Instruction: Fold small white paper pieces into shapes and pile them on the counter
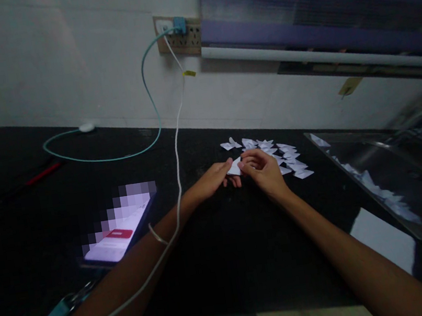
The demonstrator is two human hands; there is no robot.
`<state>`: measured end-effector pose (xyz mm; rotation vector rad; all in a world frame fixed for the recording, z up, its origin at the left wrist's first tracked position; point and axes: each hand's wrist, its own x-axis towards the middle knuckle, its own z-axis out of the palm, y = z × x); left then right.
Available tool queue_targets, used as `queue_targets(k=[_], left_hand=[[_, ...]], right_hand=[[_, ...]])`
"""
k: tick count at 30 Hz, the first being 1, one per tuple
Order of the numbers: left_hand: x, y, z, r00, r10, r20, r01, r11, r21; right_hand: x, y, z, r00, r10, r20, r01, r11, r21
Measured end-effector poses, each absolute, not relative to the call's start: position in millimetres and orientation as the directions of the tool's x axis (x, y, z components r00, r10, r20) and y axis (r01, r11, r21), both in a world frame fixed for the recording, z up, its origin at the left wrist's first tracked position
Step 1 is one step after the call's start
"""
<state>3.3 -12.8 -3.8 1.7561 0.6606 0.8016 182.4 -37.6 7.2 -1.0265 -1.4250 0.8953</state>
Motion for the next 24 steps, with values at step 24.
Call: queue_targets(k=[24], left_hand=[[3.0, -27.9, 1.9, 0.592, 0.759, 0.271, 0.229, -0.481, 0.846]], right_hand=[[174.4, -42.0, 2.1, 0.151, 0.949, 0.278, 0.135, 0.259, -0.956]])
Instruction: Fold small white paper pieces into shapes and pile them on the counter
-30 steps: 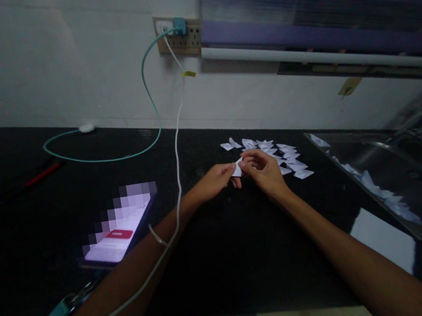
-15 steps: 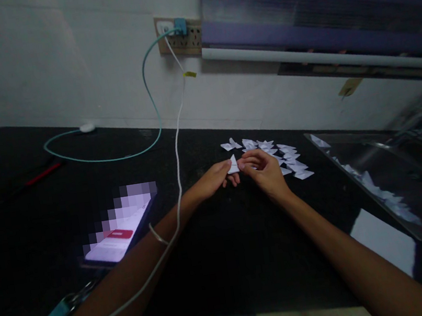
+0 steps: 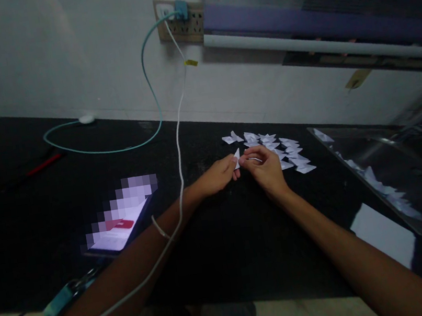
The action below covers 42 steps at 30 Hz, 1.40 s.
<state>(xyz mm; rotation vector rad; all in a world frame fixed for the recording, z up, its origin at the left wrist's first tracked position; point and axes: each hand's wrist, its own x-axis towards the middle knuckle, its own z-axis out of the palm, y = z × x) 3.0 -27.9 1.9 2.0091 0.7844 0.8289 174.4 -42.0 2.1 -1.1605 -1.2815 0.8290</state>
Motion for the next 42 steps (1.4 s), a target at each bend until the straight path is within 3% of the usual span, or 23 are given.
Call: queue_targets(k=[11, 17, 25, 35, 42], left_hand=[[6.5, -20.9, -8.2, 0.584, 0.757, 0.293, 0.146, -0.453, 0.879], [7.2, -18.3, -6.7, 0.601, 0.768, 0.223, 0.121, -0.363, 0.924], [6.3, -18.9, -5.7, 0.596, 0.761, 0.256, 0.258, -0.483, 0.837], [4.8, -35.5, 8.6, 0.576, 0.775, 0.260, 0.329, -0.511, 0.794], [5.3, -30.2, 7.5, 0.623, 0.758, 0.194, 0.182, -0.382, 0.906]], right_hand=[[174.5, -43.4, 5.5, 0.072, 0.989, 0.131, -0.028, 0.133, -0.991], [177.2, -42.2, 10.0, 0.019, 0.993, 0.117, 0.032, 0.116, -0.993], [178.2, -39.3, 3.5, 0.014, 0.989, 0.145, 0.068, 0.143, -0.987], [177.1, -40.9, 3.2, -0.025, 0.975, 0.221, 0.041, 0.222, -0.974], [182.7, -40.4, 7.9, -0.009, 0.955, 0.297, 0.112, 0.296, -0.949]])
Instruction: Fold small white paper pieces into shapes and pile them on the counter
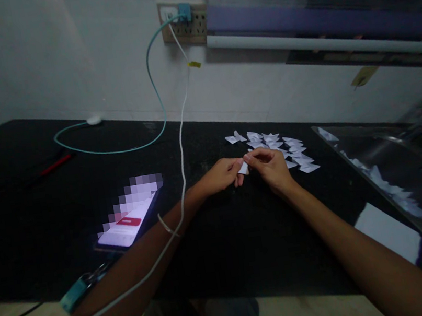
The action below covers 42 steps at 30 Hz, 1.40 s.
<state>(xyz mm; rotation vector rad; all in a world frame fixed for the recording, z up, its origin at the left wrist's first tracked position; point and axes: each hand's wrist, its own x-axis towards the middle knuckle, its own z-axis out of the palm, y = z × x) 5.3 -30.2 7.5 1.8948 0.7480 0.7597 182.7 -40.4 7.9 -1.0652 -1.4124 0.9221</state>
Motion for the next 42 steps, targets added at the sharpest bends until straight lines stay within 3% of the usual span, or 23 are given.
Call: queue_targets(k=[7, 14, 21, 42], left_hand=[[6.2, -22.0, 2.6, 0.647, 0.741, 0.181, 0.038, -0.268, 0.963], [9.3, -20.6, -3.3, 0.603, 0.767, 0.218, 0.016, -0.285, 0.958], [6.0, -17.6, -3.9, 0.610, 0.765, 0.207, 0.039, -0.290, 0.956], [7.4, -23.7, 3.3, 0.548, 0.826, 0.136, 0.130, -0.245, 0.961]], right_hand=[[180.9, -40.9, 8.7, -0.016, 0.955, 0.297, 0.075, 0.297, -0.952], [179.9, -39.8, 9.2, 0.043, 0.983, 0.176, 0.003, 0.176, -0.984], [181.7, -38.6, 8.7, 0.028, 0.988, 0.150, -0.053, 0.152, -0.987], [186.6, -35.5, 6.7, 0.046, 0.967, 0.253, 0.155, 0.243, -0.958]])
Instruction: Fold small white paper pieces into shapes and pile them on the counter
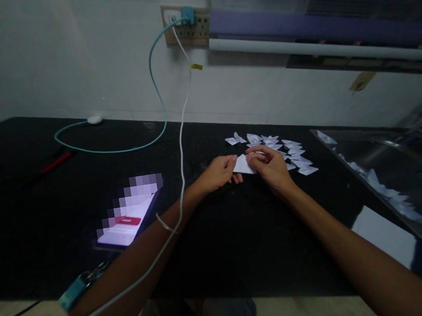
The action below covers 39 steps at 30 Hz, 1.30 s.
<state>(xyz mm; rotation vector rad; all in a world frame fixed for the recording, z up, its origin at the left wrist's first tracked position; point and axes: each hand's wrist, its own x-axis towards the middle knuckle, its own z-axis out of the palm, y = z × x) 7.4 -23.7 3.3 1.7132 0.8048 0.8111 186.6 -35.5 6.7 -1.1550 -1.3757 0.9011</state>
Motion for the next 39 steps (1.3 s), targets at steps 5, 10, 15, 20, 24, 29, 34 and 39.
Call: queue_targets(k=[5, 10, 15, 20, 24, 29, 34, 39], left_hand=[[5.7, -24.1, 2.7, 0.565, 0.805, 0.180, 0.087, -0.275, 0.957], [8.2, -19.5, -1.4, 0.551, 0.823, 0.138, 0.044, -0.194, 0.980], [6.5, -17.3, 2.0, 0.567, 0.817, 0.102, 0.010, -0.130, 0.991], [1.7, -16.4, 5.2, 0.601, 0.797, 0.069, -0.019, -0.072, 0.997], [3.1, -12.0, 0.8, 0.546, 0.837, 0.037, -0.050, -0.012, 0.999], [8.5, -10.5, -0.8, 0.446, 0.893, 0.066, -0.039, -0.055, 0.998], [10.1, -17.0, 1.8, 0.441, 0.892, 0.098, 0.046, -0.131, 0.990], [7.3, -25.8, 4.0, 0.444, 0.879, 0.171, 0.120, -0.248, 0.961]], right_hand=[[186.2, -34.7, 5.1, 0.057, 0.961, 0.270, 0.125, 0.262, -0.957], [187.2, -34.3, 3.9, 0.003, 0.945, 0.326, 0.158, 0.322, -0.934], [185.0, -35.1, 1.5, -0.052, 0.930, 0.365, 0.158, 0.369, -0.916], [184.4, -38.0, 2.7, -0.048, 0.884, 0.465, 0.276, 0.459, -0.844], [186.0, -44.4, 9.5, -0.215, 0.763, 0.609, 0.483, 0.625, -0.613], [185.8, -49.0, 11.6, -0.342, 0.711, 0.614, 0.519, 0.688, -0.507], [185.5, -46.2, 9.7, -0.193, 0.782, 0.593, 0.460, 0.606, -0.649], [189.6, -40.6, 9.7, -0.139, 0.886, 0.442, 0.303, 0.463, -0.833]])
